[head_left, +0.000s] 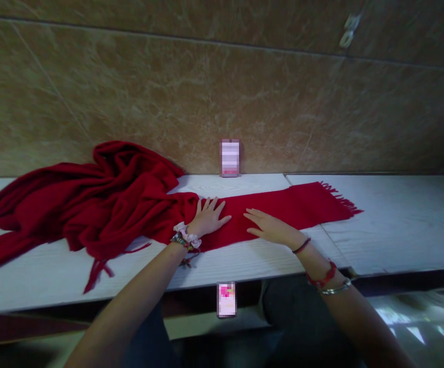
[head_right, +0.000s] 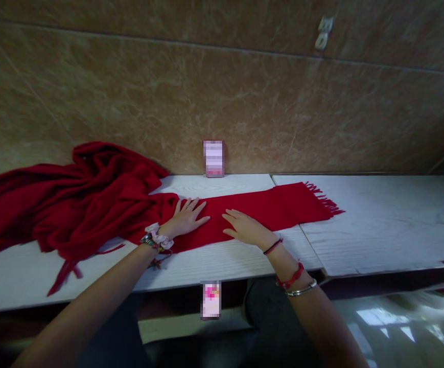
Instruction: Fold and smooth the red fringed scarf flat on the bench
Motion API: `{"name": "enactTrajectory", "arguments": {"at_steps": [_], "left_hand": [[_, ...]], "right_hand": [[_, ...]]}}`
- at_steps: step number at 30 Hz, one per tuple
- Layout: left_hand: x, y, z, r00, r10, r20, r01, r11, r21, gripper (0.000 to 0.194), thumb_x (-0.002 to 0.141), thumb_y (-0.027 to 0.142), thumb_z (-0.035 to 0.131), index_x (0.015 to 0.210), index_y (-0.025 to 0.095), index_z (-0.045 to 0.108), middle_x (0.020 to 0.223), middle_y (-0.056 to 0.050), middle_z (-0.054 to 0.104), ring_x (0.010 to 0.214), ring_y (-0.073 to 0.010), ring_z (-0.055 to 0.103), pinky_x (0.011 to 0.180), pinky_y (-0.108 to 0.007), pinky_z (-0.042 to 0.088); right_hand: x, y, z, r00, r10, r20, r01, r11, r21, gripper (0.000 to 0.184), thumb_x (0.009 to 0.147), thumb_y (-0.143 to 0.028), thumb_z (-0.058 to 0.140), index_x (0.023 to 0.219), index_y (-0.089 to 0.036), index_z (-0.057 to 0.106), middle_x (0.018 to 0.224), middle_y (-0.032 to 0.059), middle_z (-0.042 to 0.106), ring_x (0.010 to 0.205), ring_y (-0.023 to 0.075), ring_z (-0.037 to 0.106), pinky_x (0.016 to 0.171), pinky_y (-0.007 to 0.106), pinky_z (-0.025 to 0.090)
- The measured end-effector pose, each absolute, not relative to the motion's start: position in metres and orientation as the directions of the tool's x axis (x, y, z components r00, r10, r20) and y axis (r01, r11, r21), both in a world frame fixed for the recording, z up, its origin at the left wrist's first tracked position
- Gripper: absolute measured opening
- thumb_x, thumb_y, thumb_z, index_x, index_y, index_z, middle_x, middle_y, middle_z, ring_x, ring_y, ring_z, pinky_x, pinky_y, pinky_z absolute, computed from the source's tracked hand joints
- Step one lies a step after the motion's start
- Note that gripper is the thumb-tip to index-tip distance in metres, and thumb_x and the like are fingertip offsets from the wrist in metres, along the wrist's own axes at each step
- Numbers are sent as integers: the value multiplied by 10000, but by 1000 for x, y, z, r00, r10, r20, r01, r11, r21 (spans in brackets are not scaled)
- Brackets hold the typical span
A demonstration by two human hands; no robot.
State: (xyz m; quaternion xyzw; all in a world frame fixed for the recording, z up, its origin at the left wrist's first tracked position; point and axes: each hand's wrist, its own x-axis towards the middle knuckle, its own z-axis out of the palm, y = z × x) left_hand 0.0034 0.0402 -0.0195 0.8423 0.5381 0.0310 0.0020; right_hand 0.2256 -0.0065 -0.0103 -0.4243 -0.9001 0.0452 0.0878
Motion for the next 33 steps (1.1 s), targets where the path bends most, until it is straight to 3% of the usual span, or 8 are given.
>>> {"name": "enactTrajectory", "arguments": {"at_steps": [4, 8, 11, 14, 19, 27, 33], "left_hand": [[-11, 30, -13, 538, 837, 94, 834, -545, 82, 532, 850, 521, 383, 1299, 237, 414, 1433, -102, 265, 1317, -338, 171, 1026, -574, 127], [-26, 1, 4, 765, 632, 121, 606, -771, 198, 464, 840, 453, 459, 1224, 193, 489, 1256, -91, 458, 1156, -186, 434, 990, -323, 331], [-29, -18, 13, 823, 562, 82, 545, -823, 160, 395, 817, 394, 511, 1163, 205, 540, 1124, -63, 527, 994, -168, 528, 891, -289, 405], [-31, -26, 13, 829, 556, 62, 552, -831, 66, 328, 823, 238, 472, 1139, 208, 551, 1105, -55, 539, 956, -165, 541, 850, -292, 424], [-40, -25, 5, 788, 608, 98, 614, -788, -46, 403, 798, 86, 406, 1158, 222, 528, 1104, -48, 543, 954, -154, 536, 819, -273, 432], [-23, -30, 6, 718, 676, 166, 696, -691, -194, 258, 848, 152, 430, 1061, 187, 571, 986, -64, 593, 864, -172, 568, 735, -283, 453], [-19, -36, 2, 691, 683, 238, 722, -670, -175, 230, 860, 116, 417, 1003, 172, 589, 906, -56, 594, 797, -158, 564, 700, -273, 452]], "right_hand": [[220, -14, -5, -693, 711, 117, 692, 702, -167, 517, 852, -368, 489, 1302, -122, 425, 1350, 129, 427, 1267, 204, 348, 1046, 365, 304], [214, -25, 0, -726, 678, 119, 669, 735, -106, 462, 825, -338, 543, 1247, -154, 495, 1287, 120, 502, 1222, 227, 412, 1006, 400, 351], [212, -33, 1, -753, 641, 148, 641, 765, -56, 370, 816, -208, 546, 1182, -154, 553, 1205, 113, 574, 1136, 215, 500, 969, 390, 387], [210, -38, 3, -766, 619, 173, 628, 778, -2, 338, 815, -81, 484, 1130, -150, 584, 1134, 107, 619, 1042, 192, 562, 916, 364, 421], [198, -44, 9, -759, 627, 177, 643, 764, 54, 281, 855, -97, 442, 1084, -152, 596, 1036, 98, 652, 946, 180, 589, 824, 330, 445], [183, -44, 5, -683, 712, 161, 730, 669, 140, 201, 856, -104, 450, 962, -125, 620, 914, 102, 648, 831, 186, 584, 718, 301, 422], [177, -42, 13, -605, 776, 180, 796, 591, 129, 199, 856, -106, 426, 885, -139, 620, 849, 92, 639, 773, 179, 584, 679, 278, 405]]}}
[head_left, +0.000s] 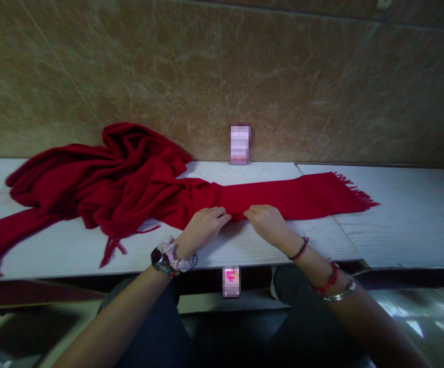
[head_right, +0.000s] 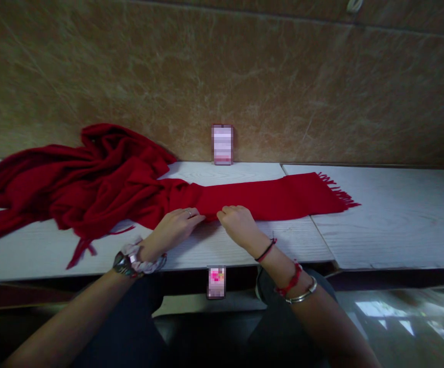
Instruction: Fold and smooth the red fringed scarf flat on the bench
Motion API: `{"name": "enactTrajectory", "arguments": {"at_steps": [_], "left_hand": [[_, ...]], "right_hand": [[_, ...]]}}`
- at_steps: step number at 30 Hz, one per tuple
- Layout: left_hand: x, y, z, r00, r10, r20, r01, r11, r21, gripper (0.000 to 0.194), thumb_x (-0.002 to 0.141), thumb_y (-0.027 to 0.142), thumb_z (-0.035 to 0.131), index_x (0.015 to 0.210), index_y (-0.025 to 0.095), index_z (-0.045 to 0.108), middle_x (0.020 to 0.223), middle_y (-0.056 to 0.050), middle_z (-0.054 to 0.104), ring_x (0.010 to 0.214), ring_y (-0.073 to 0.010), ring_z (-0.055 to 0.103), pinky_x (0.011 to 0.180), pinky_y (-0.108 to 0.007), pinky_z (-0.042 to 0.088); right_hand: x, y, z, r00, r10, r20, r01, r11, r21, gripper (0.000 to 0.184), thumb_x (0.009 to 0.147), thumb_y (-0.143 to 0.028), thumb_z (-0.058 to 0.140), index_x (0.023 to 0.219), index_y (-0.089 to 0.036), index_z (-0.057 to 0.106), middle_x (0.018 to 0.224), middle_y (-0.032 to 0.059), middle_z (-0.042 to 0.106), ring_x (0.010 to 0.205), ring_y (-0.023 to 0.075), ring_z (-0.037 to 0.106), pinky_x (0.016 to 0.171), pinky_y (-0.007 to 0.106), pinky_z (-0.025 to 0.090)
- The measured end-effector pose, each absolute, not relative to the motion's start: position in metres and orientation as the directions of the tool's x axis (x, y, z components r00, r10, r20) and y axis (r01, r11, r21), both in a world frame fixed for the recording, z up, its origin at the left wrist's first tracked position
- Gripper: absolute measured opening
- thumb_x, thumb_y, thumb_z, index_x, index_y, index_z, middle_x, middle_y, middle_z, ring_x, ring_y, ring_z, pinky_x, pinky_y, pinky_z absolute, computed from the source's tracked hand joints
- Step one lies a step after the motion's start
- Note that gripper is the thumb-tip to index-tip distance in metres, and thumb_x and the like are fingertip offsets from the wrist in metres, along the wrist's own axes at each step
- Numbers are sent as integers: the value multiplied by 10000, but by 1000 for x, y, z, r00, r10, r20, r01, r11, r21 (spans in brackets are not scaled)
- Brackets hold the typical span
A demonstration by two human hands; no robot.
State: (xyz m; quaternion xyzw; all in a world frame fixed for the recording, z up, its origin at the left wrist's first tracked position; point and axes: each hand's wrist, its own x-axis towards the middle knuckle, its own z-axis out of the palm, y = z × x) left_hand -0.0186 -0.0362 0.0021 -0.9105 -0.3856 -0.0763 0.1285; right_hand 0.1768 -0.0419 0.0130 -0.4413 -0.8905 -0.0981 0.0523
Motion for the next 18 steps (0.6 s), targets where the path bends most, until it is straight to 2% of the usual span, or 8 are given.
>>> {"name": "enactTrajectory", "arguments": {"at_steps": [5, 11, 18], "left_hand": [[-19, -40, -2, 665, 692, 280, 741, -658, -134, 232, 853, 90, 407, 950, 160, 606, 852, -55, 567, 790, -157, 536, 703, -273, 456], [-20, -39, -6, 716, 638, 285, 690, -709, -148, 229, 841, 79, 432, 975, 161, 598, 908, -59, 573, 820, -159, 534, 707, -268, 459], [-23, -39, -6, 737, 627, 251, 674, -708, -210, 213, 846, 108, 465, 1013, 176, 579, 964, -54, 576, 877, -164, 539, 751, -281, 449]], "right_hand": [[181, -45, 6, -624, 757, 193, 781, 611, 128, 182, 848, -110, 442, 874, -150, 617, 846, 81, 634, 779, 177, 574, 698, 281, 405], [194, -47, -3, -624, 747, 228, 779, 617, 109, 195, 848, -125, 462, 931, -155, 636, 916, 86, 643, 860, 192, 565, 742, 302, 433], [204, -43, -13, -598, 755, 270, 799, 589, 120, 343, 856, -118, 418, 1168, -144, 558, 1210, 125, 561, 1103, 237, 502, 892, 384, 425]]}}
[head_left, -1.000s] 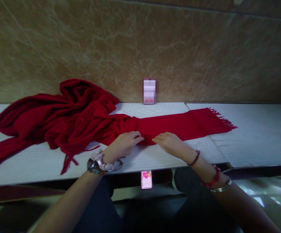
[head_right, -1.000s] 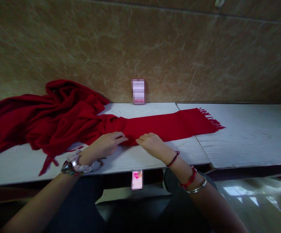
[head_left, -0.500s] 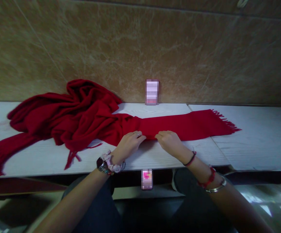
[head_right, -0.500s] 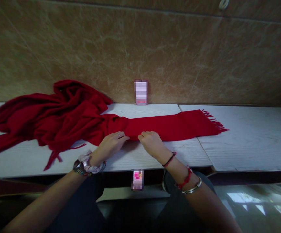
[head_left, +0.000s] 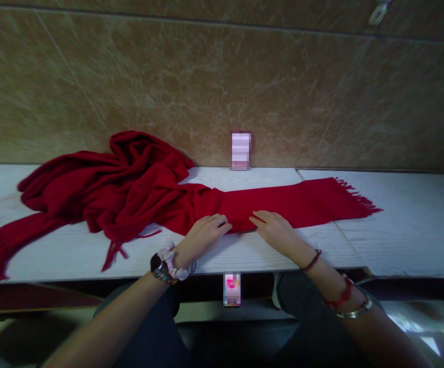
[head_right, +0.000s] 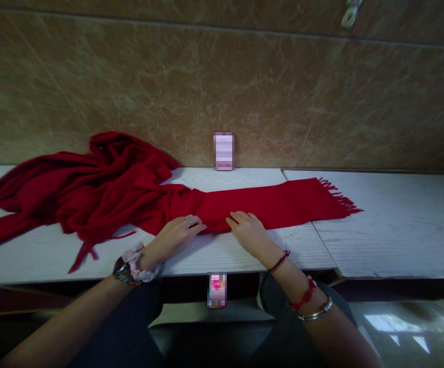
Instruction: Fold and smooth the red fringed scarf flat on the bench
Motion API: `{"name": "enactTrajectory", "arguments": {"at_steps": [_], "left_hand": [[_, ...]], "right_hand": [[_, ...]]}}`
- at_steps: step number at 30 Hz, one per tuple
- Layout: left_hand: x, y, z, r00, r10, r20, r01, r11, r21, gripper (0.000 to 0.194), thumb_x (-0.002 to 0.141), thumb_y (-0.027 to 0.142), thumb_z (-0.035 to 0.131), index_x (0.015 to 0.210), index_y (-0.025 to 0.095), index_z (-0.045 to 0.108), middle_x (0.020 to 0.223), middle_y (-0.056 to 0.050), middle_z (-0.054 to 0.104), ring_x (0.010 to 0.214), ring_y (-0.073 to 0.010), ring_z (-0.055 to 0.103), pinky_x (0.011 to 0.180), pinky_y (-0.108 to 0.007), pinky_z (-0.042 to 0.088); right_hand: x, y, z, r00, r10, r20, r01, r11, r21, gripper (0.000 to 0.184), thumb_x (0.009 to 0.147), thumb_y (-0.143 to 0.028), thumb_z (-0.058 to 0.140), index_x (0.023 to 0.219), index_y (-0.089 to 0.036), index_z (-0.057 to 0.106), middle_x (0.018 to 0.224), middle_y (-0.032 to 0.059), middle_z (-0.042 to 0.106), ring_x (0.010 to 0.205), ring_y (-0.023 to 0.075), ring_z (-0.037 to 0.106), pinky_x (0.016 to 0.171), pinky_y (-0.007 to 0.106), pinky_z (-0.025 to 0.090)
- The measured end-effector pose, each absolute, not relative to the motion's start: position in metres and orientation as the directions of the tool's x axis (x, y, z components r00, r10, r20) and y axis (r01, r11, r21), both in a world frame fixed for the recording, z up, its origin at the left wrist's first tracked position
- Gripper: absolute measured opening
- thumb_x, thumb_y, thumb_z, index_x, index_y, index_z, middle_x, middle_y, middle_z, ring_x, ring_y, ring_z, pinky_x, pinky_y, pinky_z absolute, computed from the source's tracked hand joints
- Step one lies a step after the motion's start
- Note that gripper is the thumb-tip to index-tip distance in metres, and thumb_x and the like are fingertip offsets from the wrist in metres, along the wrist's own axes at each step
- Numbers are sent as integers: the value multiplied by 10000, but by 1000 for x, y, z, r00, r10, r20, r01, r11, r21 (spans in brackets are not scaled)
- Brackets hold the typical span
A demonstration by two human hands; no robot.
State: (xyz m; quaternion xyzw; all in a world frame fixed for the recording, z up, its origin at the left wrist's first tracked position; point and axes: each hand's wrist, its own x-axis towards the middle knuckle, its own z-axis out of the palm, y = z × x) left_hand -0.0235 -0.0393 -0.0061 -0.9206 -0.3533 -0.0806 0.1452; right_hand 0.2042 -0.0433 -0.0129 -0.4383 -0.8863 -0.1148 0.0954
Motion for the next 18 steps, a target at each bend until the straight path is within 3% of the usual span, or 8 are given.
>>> {"name": "enactTrajectory", "arguments": {"at_steps": [5, 12, 18], "left_hand": [[-23, -43, -4, 720, 653, 236, 694, -673, -257, 217, 844, 92, 466, 1005, 177, 584, 959, -50, 585, 856, -164, 540, 718, -270, 448], [-20, -42, -1, 735, 624, 265, 678, -673, -297, 189, 845, 90, 464, 963, 167, 590, 918, -54, 576, 839, -167, 503, 700, -263, 433], [-15, -41, -2, 784, 590, 193, 620, -734, -276, 172, 847, 118, 483, 963, 179, 595, 937, -42, 583, 882, -177, 515, 755, -297, 434]], "right_hand": [[208, -42, -21, -608, 755, 245, 793, 593, 141, 446, 862, -90, 358, 1286, -192, 453, 1344, 113, 438, 1220, 266, 401, 957, 461, 366], [209, -43, -17, -631, 730, 262, 774, 614, 154, 477, 847, -44, 327, 1292, -173, 440, 1338, 93, 452, 1238, 235, 384, 987, 443, 350], [211, -42, -23, -657, 722, 217, 753, 641, 145, 475, 855, -71, 346, 1307, -197, 422, 1354, 114, 427, 1221, 233, 413, 973, 434, 370]]}}
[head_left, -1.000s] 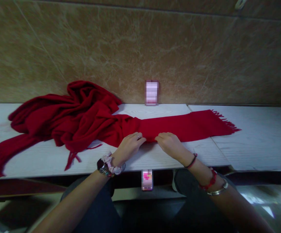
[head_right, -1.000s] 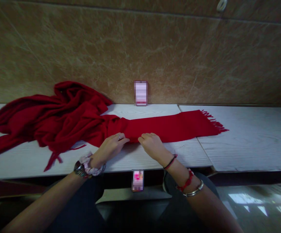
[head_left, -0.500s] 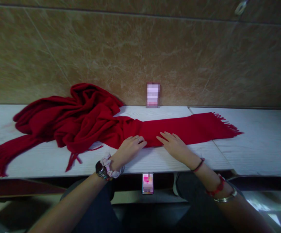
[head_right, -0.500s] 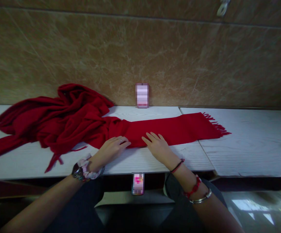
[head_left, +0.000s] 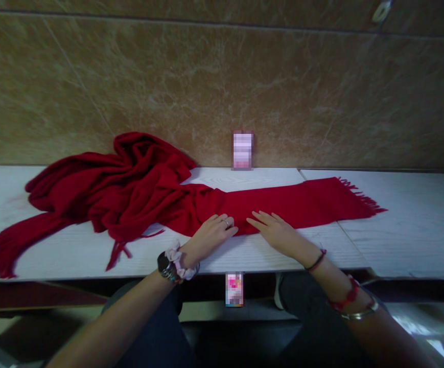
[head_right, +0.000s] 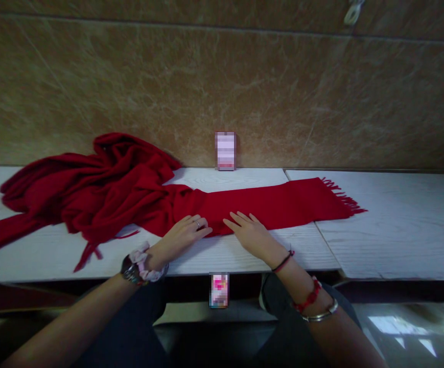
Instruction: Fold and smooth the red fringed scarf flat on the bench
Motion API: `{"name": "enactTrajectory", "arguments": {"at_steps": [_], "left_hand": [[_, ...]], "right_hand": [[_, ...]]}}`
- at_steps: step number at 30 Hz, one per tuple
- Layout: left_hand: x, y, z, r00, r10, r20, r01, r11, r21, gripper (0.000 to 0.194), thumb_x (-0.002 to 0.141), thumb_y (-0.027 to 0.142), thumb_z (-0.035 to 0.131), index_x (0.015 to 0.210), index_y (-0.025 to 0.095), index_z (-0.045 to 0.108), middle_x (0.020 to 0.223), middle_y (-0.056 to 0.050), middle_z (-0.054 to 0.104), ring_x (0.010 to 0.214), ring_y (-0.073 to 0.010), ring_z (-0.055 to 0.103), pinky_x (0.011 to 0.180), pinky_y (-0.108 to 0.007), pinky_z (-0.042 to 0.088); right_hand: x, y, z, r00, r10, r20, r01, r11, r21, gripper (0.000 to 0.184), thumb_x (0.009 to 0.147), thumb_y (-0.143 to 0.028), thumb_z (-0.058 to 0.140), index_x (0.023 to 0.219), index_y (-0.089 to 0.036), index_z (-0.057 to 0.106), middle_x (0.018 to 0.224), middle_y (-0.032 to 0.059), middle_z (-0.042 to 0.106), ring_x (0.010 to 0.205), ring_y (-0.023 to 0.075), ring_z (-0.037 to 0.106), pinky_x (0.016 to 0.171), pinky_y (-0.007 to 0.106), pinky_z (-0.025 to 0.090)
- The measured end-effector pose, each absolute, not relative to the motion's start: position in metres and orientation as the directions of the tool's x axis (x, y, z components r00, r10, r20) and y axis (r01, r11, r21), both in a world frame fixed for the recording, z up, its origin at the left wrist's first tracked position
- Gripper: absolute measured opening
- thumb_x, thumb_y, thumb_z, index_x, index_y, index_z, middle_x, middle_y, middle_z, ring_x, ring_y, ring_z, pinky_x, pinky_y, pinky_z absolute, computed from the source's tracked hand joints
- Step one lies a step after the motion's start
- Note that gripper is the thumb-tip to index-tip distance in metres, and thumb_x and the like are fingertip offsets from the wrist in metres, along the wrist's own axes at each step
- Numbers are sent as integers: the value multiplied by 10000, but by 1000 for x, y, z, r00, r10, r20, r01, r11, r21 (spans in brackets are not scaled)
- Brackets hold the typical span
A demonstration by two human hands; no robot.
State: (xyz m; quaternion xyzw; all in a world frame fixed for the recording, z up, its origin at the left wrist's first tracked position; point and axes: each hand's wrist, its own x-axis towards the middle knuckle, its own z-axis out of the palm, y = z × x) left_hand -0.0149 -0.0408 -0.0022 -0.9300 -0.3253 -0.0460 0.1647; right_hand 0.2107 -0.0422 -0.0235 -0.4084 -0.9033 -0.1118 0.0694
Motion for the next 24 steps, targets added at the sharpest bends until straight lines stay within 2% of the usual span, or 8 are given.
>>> {"name": "enactTrajectory", "arguments": {"at_steps": [6, 12, 15, 19, 24], "left_hand": [[-20, -35, -12, 802, 556, 218, 588, -799, -127, 299, 871, 101, 431, 1122, 210, 551, 1204, -49, 534, 1118, -166, 467, 958, -325, 363], [-27, -31, -17, 797, 585, 153, 598, -800, -55, 340, 899, 181, 392, 1220, 218, 494, 1330, -73, 447, 1211, -186, 416, 1003, -363, 337], [-29, -30, -15, 811, 567, 143, 581, -810, -81, 349, 896, 173, 391, 1228, 231, 486, 1326, -63, 455, 1207, -178, 424, 999, -351, 345], [-31, -29, -12, 816, 548, 183, 574, -806, -143, 386, 874, 73, 371, 1211, 220, 488, 1283, -46, 499, 1155, -141, 471, 968, -296, 373], [-32, -31, -4, 773, 599, 209, 633, -747, -203, 318, 858, 66, 402, 1107, 197, 550, 1081, -45, 601, 968, -142, 560, 791, -246, 459]], "right_hand": [[211, -42, -24, -662, 720, 208, 749, 645, 152, 470, 858, -67, 335, 1303, -187, 428, 1359, 122, 416, 1222, 239, 411, 972, 431, 373], [210, -44, -21, -663, 722, 195, 748, 643, 164, 457, 863, -72, 342, 1299, -174, 435, 1350, 122, 430, 1214, 242, 420, 969, 422, 380], [209, -44, -18, -661, 724, 199, 750, 637, 175, 451, 861, -71, 348, 1290, -174, 446, 1345, 117, 437, 1204, 239, 432, 964, 421, 387], [208, -44, -12, -628, 744, 230, 778, 593, 207, 439, 858, -58, 335, 1268, -141, 470, 1331, 118, 455, 1217, 247, 414, 972, 430, 378], [212, -43, -15, -651, 734, 195, 759, 628, 173, 430, 858, -71, 354, 1265, -144, 474, 1323, 111, 466, 1203, 226, 433, 975, 397, 379]]}}
